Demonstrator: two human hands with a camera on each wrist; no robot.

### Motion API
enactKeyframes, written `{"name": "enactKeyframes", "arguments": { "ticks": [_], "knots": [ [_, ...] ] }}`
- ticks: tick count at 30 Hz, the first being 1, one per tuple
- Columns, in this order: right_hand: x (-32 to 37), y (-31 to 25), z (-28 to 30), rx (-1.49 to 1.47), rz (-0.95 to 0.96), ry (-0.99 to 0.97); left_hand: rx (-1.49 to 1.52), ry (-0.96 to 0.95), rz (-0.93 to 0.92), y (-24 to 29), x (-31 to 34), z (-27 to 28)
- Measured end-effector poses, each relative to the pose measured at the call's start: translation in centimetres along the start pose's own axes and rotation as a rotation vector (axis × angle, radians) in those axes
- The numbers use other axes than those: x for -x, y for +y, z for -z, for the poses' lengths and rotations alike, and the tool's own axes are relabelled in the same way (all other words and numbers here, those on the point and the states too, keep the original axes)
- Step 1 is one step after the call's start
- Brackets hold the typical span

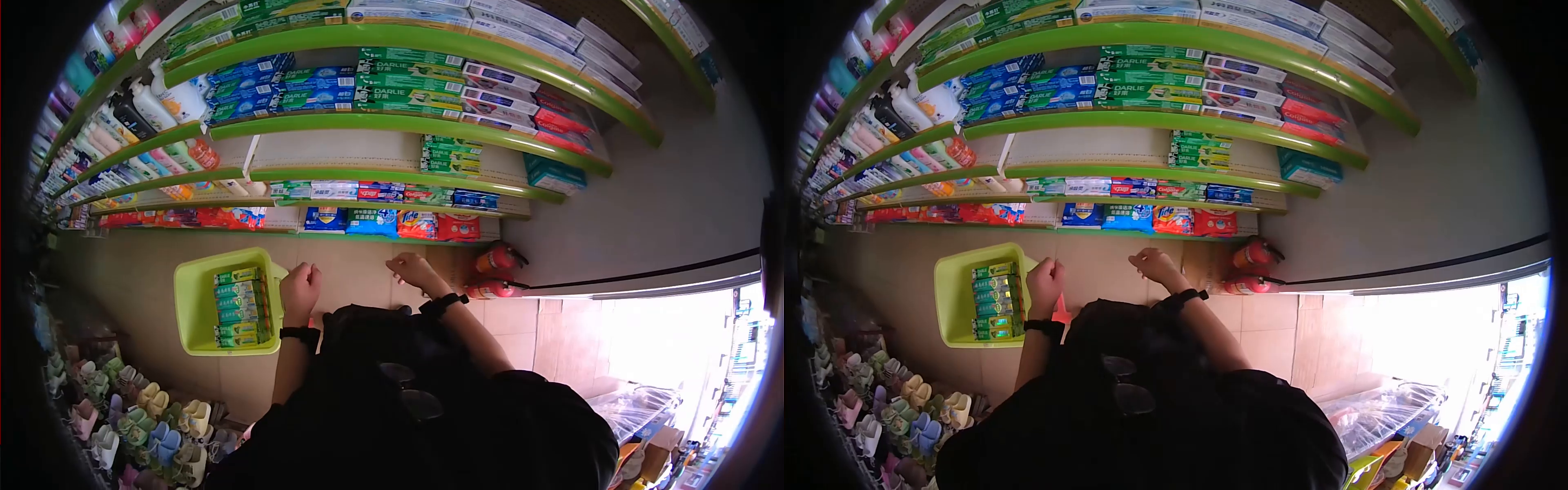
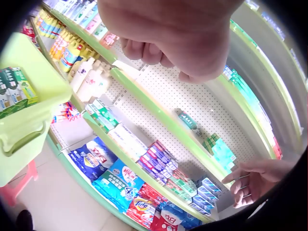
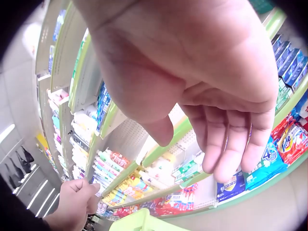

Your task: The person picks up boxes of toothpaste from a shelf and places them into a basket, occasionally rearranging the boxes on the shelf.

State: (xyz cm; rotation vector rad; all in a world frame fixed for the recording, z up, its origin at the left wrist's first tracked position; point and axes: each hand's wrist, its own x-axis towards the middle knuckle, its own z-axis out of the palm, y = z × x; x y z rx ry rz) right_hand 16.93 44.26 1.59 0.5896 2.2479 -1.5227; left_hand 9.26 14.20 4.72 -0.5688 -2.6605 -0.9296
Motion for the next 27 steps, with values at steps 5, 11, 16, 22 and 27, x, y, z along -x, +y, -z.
{"name": "enactKeyframes", "arguments": {
  "ticks": [5, 11, 16, 22, 27],
  "knots": [
    [0.9, 2.0, 2.1, -0.096, -0.017, 0.027, 0.023, -0.013, -0.071, 4.2, -1.6, -0.9],
    [0.6, 4.8, 3.7, -0.168, -0.018, 0.158, 0.069, -0.072, -0.187, 6.0, -4.2, -3.3],
    [0.6, 6.7, 6.7, -0.153, -0.057, 0.195, 0.132, -0.177, -0.263, 7.6, -7.7, -7.5],
    [-2.2, 6.7, 12.3, -0.165, -0.077, 0.346, 0.357, -0.373, -0.112, 9.6, -16.3, -18.3],
    [-8.5, 7.1, 18.2, 0.087, -0.001, 0.547, 0.568, -0.539, 0.149, 9.0, -24.2, -30.3]
  ]
}}
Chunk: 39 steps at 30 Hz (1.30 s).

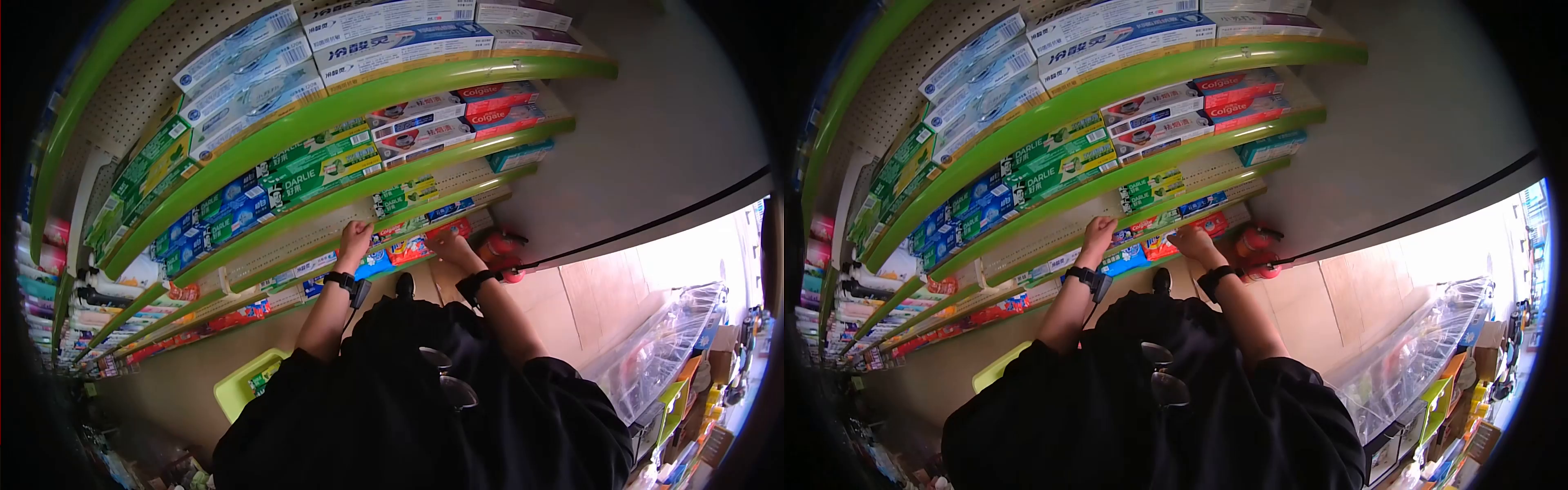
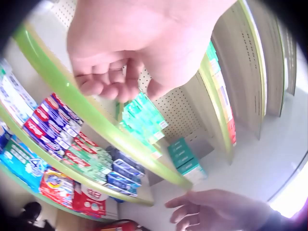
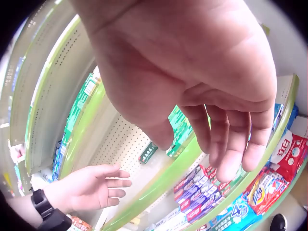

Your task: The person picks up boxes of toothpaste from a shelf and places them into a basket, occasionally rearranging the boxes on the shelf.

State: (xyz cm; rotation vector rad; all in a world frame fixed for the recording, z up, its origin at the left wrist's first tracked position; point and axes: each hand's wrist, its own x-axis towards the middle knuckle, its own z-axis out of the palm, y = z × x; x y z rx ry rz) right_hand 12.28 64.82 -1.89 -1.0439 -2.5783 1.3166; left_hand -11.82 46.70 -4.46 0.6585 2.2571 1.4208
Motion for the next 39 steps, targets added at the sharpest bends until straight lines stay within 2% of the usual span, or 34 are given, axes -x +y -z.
{"name": "enactKeyframes", "arguments": {
  "ticks": [1, 2, 5, 6, 9, 11, 13, 15, 16, 20, 23, 25, 27, 30, 32, 33, 35, 39],
  "knots": [
    [-2.0, 0.9, -0.2, 0.108, 0.102, 0.127, 0.145, -0.038, 0.167, 3.1, -0.6, -0.2],
    [-3.0, -1.0, 1.5, 0.108, -0.055, 0.063, 0.286, -0.078, 0.337, 5.1, -1.4, -0.3],
    [-5.9, -2.6, 3.1, 0.147, -0.043, 0.157, 0.118, -0.203, 0.413, 4.2, -5.8, -1.6],
    [-6.9, -3.0, 3.4, 0.123, -0.039, 0.122, -0.063, -0.292, 0.417, 3.4, -7.5, -2.1],
    [-9.1, -2.3, 2.6, 0.205, 0.049, 0.171, -0.082, -0.378, 0.461, 3.9, -8.3, -2.9],
    [-10.3, -2.3, 2.4, 0.184, 0.023, 0.138, -0.022, -0.408, 0.523, 3.1, -8.5, -3.5],
    [-11.1, -2.1, 1.8, 0.244, 0.011, 0.018, -0.139, -0.386, 0.483, 2.0, -9.6, -4.1],
    [-11.7, -1.4, 0.9, 0.186, 0.005, 0.031, -0.221, -0.515, 0.545, 0.9, -10.2, -4.0],
    [-11.7, -1.6, 0.8, 0.169, 0.009, 0.043, -0.209, -0.473, 0.488, 1.1, -10.0, -3.9],
    [-12.2, -2.1, 1.0, 0.122, -0.024, 0.021, -0.171, -0.522, 0.476, 1.4, -10.0, -3.6],
    [-12.2, -2.9, 1.7, 0.098, -0.017, -0.016, -0.057, -0.439, 0.447, 1.7, -9.7, -4.0],
    [-11.8, -3.7, 1.7, 0.081, -0.004, 0.039, -0.101, -0.44, 0.422, 1.6, -10.1, -3.7],
    [-11.8, -4.6, 2.4, -0.254, -0.226, -0.083, -0.109, -0.465, 0.468, 1.4, -10.6, -3.5],
    [-12.4, -4.4, 2.4, -0.36, -0.214, -0.1, -0.075, -0.415, 0.465, 0.7, -10.5, -3.2],
    [-12.6, -4.8, 3.1, -0.39, -0.202, -0.104, 0.042, -0.466, 0.307, -2.0, -10.9, -3.1],
    [-12.5, -5.1, 3.4, -0.418, -0.19, -0.107, 0.039, -0.465, 0.31, -2.4, -11.1, -2.6],
    [-11.5, -6.6, 4.6, -0.448, -0.143, -0.072, 0.117, -0.49, 0.515, -1.3, -11.2, -1.3],
    [-10.7, -8.6, 4.9, -0.53, 0.001, 0.055, 0.119, -0.374, 0.566, -1.3, -10.6, -0.7]
  ]
}}
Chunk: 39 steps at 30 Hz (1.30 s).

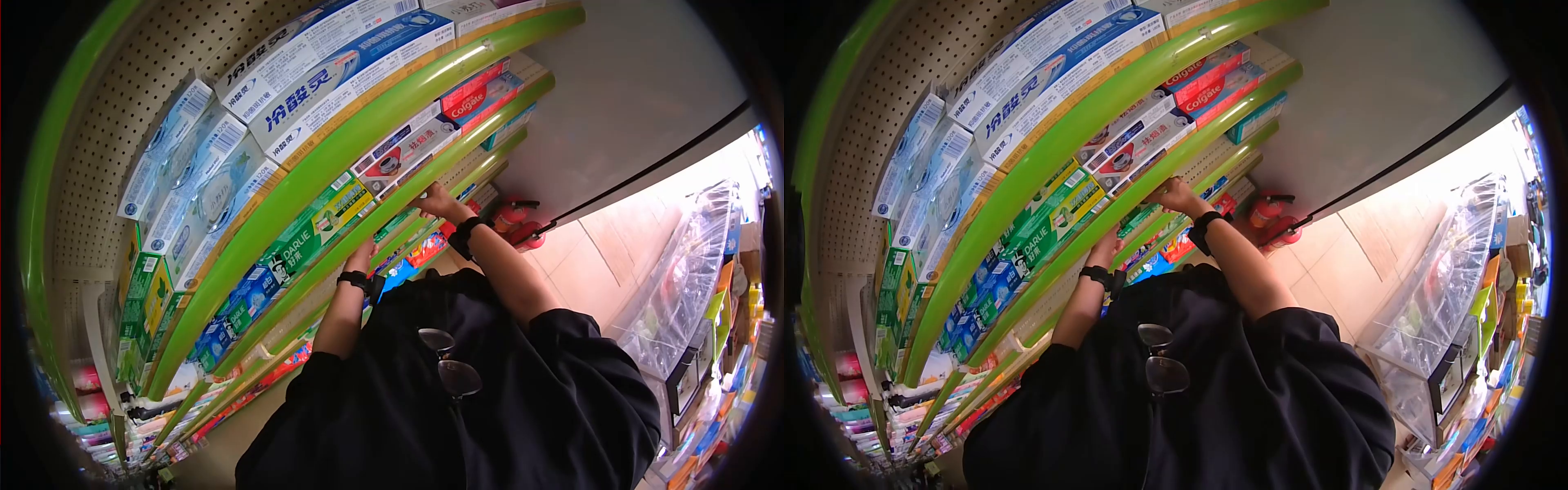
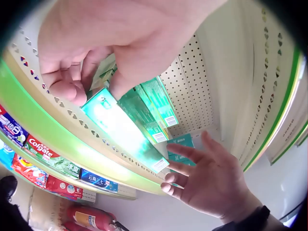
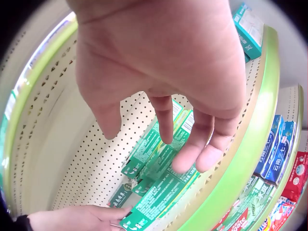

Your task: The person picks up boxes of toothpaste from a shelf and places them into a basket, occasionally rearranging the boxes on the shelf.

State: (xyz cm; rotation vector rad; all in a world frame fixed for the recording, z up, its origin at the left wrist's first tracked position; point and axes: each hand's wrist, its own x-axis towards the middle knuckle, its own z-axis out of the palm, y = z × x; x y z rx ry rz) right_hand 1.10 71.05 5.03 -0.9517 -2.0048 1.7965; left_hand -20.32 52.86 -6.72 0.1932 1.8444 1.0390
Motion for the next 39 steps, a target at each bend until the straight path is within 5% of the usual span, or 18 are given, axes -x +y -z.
{"name": "enactKeyframes", "arguments": {
  "ticks": [4, 8, 14, 15, 22, 27, 30, 31, 32, 33, 36, 37, 39],
  "knots": [
    [1.6, -1.5, -0.5, 0.009, 0.193, -0.004, 0.354, 0.112, -0.105, 2.5, 6.0, -1.4],
    [3.1, -1.7, -0.4, -0.072, 0.063, -0.099, 0.657, -0.08, -0.282, 1.4, 9.3, 0.7],
    [7.1, -0.4, 0.9, 0.047, -0.139, -0.069, 0.869, -0.237, -0.152, -3.5, 16.0, 4.1],
    [7.9, -0.2, 0.7, 0.08, -0.168, -0.18, 0.89, -0.241, -0.128, -5.9, 15.8, 4.7],
    [15.7, 0.5, -1.7, -0.038, -0.104, -0.624, 0.72, -0.248, -0.071, -12.3, 23.2, 1.5],
    [18.3, 4.3, -3.2, 0.027, -0.298, -0.621, 0.634, -0.104, -0.04, -15.5, 30.0, -1.5],
    [20.1, 6.5, -5.4, -0.01, -0.257, -0.623, 0.181, 0.049, 0.065, -17.2, 34.7, -2.0],
    [20.5, 7.8, -6.3, -0.003, -0.226, -0.624, 0.042, 0.129, -0.025, -19.9, 35.0, -2.0],
    [21.8, 5.9, -6.8, 0.079, -0.233, -0.646, -0.436, 0.499, -0.522, -25.8, 33.5, -2.0],
    [22.5, 5.9, -7.7, 0.063, -0.309, -0.673, -0.642, 0.601, -0.423, -24.0, 37.6, -2.1],
    [23.8, 6.4, -9.9, 0.302, -0.14, -0.669, -0.346, 0.605, -0.407, -25.1, 43.0, -1.8],
    [24.2, 5.5, -10.4, 0.31, -0.125, -0.695, -0.259, 0.52, -0.253, -25.1, 44.3, -1.7],
    [24.9, 4.0, -11.2, 0.472, -0.04, -0.791, -0.339, 0.595, -0.342, -25.3, 46.5, -2.7]
  ]
}}
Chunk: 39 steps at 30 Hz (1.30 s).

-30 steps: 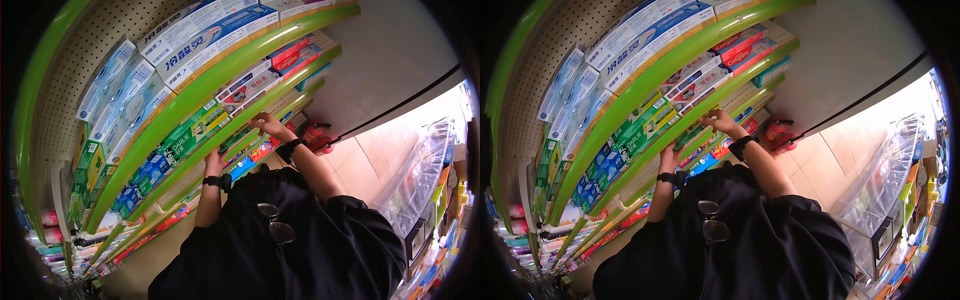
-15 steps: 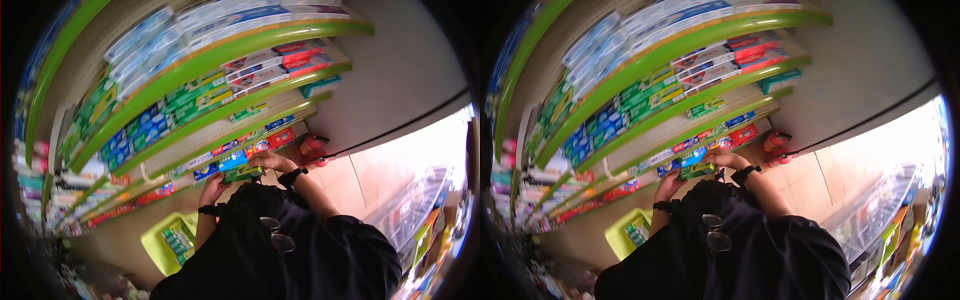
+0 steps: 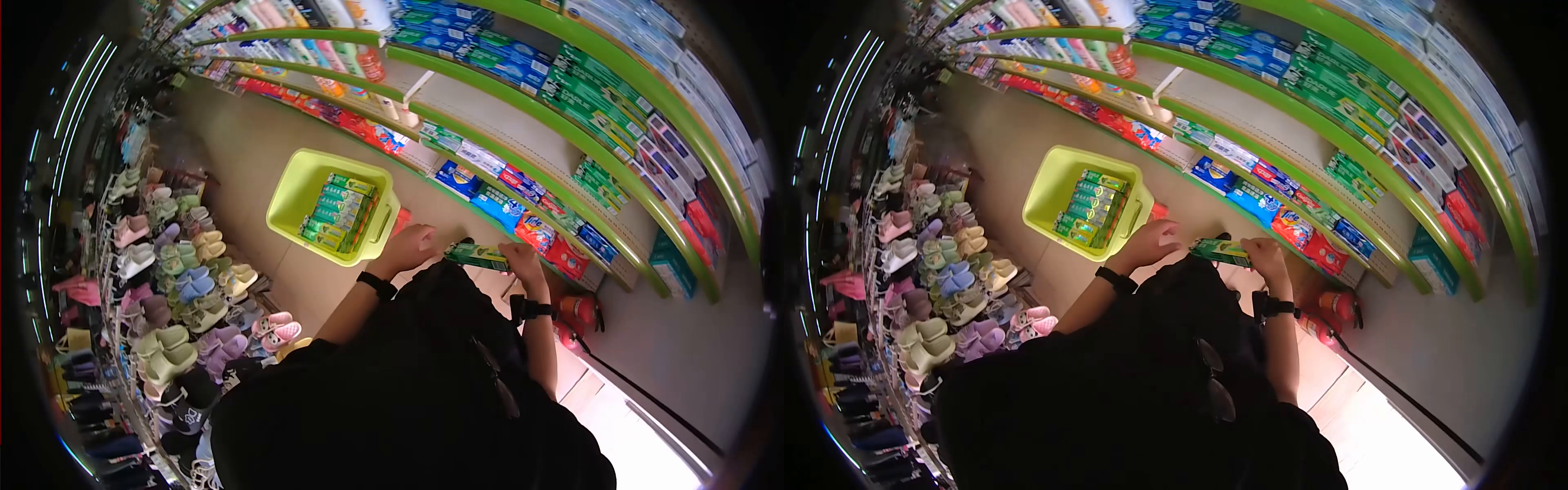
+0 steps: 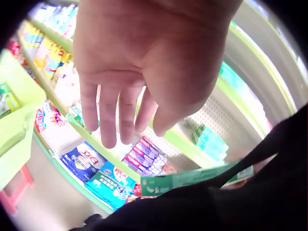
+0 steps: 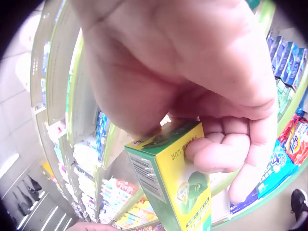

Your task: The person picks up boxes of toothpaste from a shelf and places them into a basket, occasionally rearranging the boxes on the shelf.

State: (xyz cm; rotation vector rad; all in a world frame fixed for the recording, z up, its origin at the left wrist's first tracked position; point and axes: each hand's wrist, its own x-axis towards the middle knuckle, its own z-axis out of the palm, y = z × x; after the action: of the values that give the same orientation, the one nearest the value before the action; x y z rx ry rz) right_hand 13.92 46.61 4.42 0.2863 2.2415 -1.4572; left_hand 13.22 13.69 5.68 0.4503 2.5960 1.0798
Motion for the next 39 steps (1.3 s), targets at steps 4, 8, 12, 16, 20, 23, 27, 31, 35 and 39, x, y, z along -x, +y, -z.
{"name": "enactKeyframes", "arguments": {
  "ticks": [4, 8, 12, 16, 20, 23, 27, 31, 35, 39],
  "knots": [
    [1.5, -5.3, -2.2, -0.105, 0.125, -0.162, -0.025, -0.021, -0.168, 2.4, 1.7, 0.9],
    [0.0, -6.6, -5.3, -0.212, 0.178, -0.281, -0.016, -0.212, -0.094, 4.4, 1.3, 3.0],
    [-1.6, -7.7, -7.4, -0.227, 0.134, -0.35, 0.009, -0.196, -0.085, 1.0, 1.8, 4.0],
    [-2.1, -11.6, -10.3, -0.007, 0.139, -0.387, -0.033, -0.203, -0.098, -2.5, 2.6, 6.5],
    [-4.1, -12.5, -13.6, 0.025, 0.087, -0.429, -0.088, -0.186, -0.066, -6.8, 3.2, 10.3],
    [-5.7, -12.1, -15.4, 0.071, 0.012, -0.329, -0.194, -0.193, 0.057, -12.0, 3.3, 12.3],
    [-7.2, -11.5, -17.3, 0.071, 0.016, -0.235, -0.366, -0.097, 0.071, -20.1, 3.3, 13.9],
    [-7.8, -11.3, -19.3, 0.037, -0.09, -0.155, -0.512, 0.015, 0.053, -26.8, 3.3, 15.9],
    [-7.6, -10.7, -21.4, 0.057, -0.165, -0.143, -0.495, -0.012, 0.192, -32.5, 3.0, 17.3],
    [-6.3, -10.7, -23.0, 0.077, -0.262, -0.133, -0.528, -0.08, 0.266, -36.1, 3.3, 18.0]
  ]
}}
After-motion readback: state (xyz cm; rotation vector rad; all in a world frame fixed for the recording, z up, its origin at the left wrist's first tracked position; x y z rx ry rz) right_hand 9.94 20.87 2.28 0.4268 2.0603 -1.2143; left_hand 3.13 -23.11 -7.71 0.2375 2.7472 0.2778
